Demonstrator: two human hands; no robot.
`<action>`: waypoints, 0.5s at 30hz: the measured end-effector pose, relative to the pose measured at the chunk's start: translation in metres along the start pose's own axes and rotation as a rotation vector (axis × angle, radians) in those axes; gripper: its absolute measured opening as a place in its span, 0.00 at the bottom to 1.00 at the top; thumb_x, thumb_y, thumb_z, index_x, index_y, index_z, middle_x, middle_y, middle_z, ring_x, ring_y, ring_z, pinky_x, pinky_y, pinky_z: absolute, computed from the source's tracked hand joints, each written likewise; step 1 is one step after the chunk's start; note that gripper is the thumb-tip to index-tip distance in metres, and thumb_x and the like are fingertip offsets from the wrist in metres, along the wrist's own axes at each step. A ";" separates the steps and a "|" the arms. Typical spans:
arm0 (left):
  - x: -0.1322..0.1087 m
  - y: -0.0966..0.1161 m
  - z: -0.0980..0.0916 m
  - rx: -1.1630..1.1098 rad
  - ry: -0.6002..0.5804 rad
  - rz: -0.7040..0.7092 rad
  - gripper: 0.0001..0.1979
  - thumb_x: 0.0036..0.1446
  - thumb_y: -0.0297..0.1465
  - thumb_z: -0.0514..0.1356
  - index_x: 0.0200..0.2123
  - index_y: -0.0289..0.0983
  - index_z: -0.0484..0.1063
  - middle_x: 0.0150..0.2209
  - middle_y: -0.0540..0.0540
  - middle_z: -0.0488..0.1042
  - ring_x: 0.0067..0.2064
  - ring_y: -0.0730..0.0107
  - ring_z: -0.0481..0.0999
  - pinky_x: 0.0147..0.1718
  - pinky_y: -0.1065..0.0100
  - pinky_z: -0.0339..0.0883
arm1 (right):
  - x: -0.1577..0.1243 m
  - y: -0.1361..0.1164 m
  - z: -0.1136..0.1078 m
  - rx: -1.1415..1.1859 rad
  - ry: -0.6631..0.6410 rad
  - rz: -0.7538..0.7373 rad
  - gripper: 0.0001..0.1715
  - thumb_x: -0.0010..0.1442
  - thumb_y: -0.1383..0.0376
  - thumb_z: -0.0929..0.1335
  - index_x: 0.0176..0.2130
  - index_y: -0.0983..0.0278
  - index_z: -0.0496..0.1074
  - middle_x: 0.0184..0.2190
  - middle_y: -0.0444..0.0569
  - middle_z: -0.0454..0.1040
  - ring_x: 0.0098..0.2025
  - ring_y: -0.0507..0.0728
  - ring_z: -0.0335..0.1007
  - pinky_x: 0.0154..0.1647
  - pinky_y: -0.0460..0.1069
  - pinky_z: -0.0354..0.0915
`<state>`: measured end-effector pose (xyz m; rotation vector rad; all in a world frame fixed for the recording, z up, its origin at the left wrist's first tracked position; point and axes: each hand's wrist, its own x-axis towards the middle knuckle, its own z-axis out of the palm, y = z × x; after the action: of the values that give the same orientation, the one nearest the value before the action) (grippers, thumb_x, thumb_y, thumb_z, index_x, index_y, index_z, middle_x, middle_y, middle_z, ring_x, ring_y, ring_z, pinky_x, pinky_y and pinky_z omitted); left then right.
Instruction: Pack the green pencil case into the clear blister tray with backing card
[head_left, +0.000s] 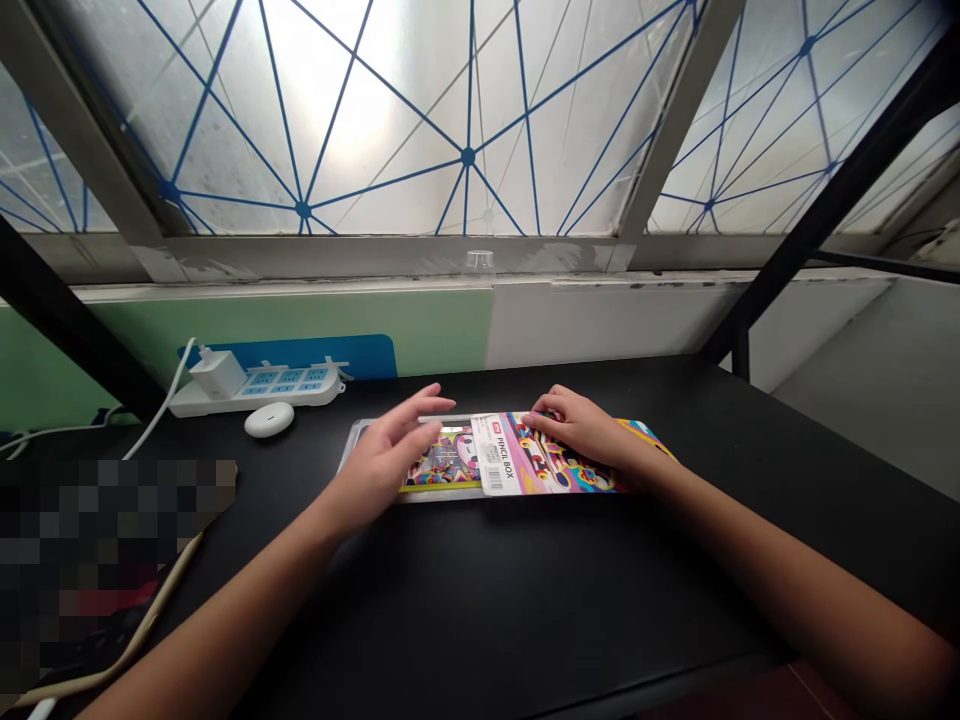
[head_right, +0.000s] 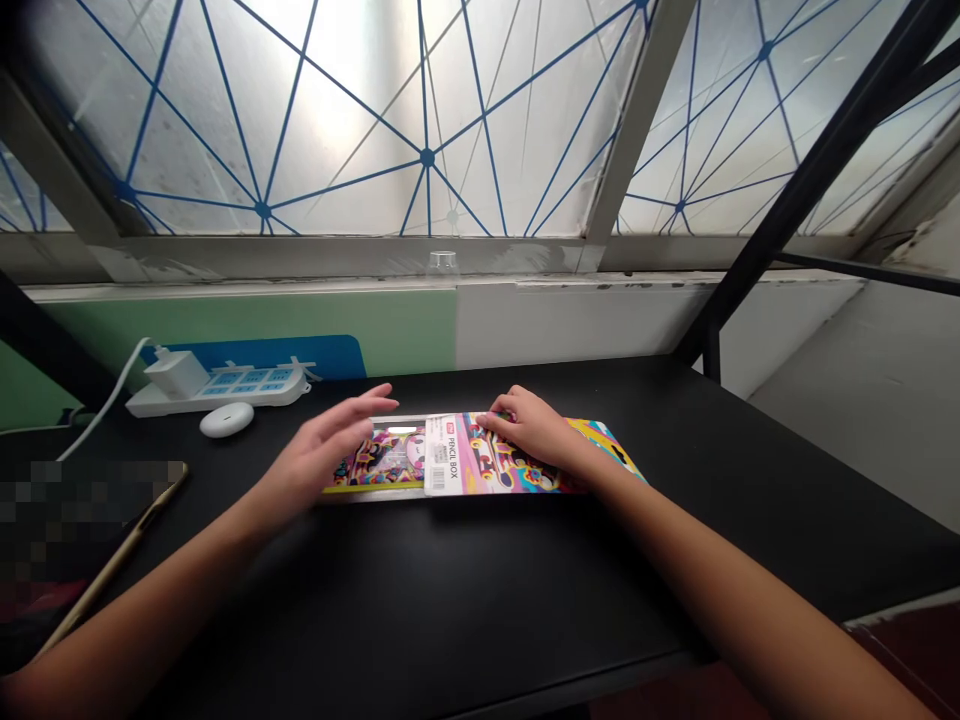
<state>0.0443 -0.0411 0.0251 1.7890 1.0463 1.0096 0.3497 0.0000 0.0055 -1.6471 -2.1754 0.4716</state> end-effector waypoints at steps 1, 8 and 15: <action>0.004 -0.003 -0.005 -0.050 0.078 0.015 0.18 0.63 0.45 0.56 0.49 0.44 0.76 0.66 0.46 0.65 0.66 0.48 0.62 0.62 0.55 0.58 | 0.000 0.002 -0.003 0.005 -0.014 0.000 0.27 0.62 0.42 0.63 0.36 0.60 0.75 0.40 0.51 0.71 0.39 0.60 0.70 0.41 0.52 0.65; 0.028 -0.043 -0.036 -0.399 0.429 -0.125 0.21 0.62 0.49 0.53 0.40 0.37 0.74 0.55 0.39 0.76 0.60 0.51 0.70 0.58 0.50 0.62 | 0.000 0.024 -0.023 0.025 -0.136 -0.038 0.29 0.56 0.40 0.67 0.43 0.59 0.76 0.46 0.52 0.72 0.45 0.63 0.71 0.47 0.55 0.66; 0.024 -0.041 -0.023 -0.459 0.391 -0.127 0.29 0.64 0.55 0.43 0.41 0.40 0.72 0.56 0.41 0.76 0.63 0.55 0.67 0.60 0.52 0.58 | 0.004 0.016 -0.024 0.043 -0.245 -0.080 0.46 0.52 0.43 0.72 0.63 0.56 0.63 0.62 0.54 0.64 0.63 0.68 0.60 0.62 0.59 0.59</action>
<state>0.0206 -0.0005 0.0015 1.1672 1.0368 1.4226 0.3738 0.0092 0.0189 -1.5424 -2.3757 0.7249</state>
